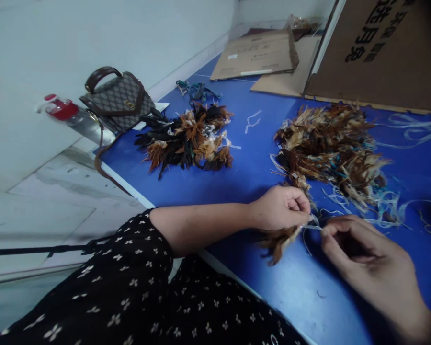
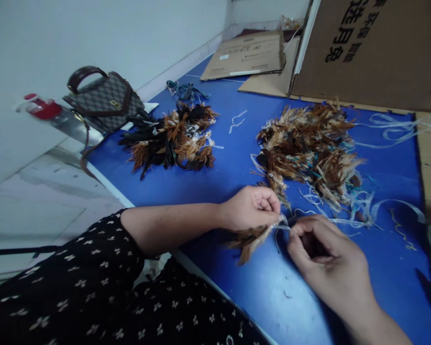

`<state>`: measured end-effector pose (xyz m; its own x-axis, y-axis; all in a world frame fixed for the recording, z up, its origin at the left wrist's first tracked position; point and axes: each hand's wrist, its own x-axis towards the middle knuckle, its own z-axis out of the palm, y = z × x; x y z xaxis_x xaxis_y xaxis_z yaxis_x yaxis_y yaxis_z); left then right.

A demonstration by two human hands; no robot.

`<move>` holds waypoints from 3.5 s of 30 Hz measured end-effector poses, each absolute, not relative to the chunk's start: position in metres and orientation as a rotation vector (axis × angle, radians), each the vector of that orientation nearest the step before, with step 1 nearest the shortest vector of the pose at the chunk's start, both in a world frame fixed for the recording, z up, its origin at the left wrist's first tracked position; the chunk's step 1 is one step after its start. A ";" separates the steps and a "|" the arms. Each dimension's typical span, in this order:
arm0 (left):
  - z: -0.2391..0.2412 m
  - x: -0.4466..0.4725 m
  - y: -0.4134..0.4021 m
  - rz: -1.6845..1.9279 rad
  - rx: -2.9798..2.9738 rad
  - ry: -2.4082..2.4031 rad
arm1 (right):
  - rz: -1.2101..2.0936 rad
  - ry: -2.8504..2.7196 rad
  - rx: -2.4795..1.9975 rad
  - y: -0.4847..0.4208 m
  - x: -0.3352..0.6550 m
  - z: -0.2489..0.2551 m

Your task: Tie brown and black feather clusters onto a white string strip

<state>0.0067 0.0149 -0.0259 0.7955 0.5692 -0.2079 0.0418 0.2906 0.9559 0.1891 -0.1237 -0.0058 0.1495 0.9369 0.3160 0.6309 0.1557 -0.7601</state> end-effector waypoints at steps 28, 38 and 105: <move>-0.032 0.006 0.022 0.214 1.209 0.371 | 0.497 -1.750 -1.485 -0.129 0.211 -0.014; -0.028 0.005 0.023 0.263 1.232 0.400 | 0.145 -1.723 -1.530 -0.138 0.206 -0.014; -0.039 0.007 0.020 1.139 2.413 -0.095 | 0.456 -1.447 -1.567 -0.130 0.205 -0.005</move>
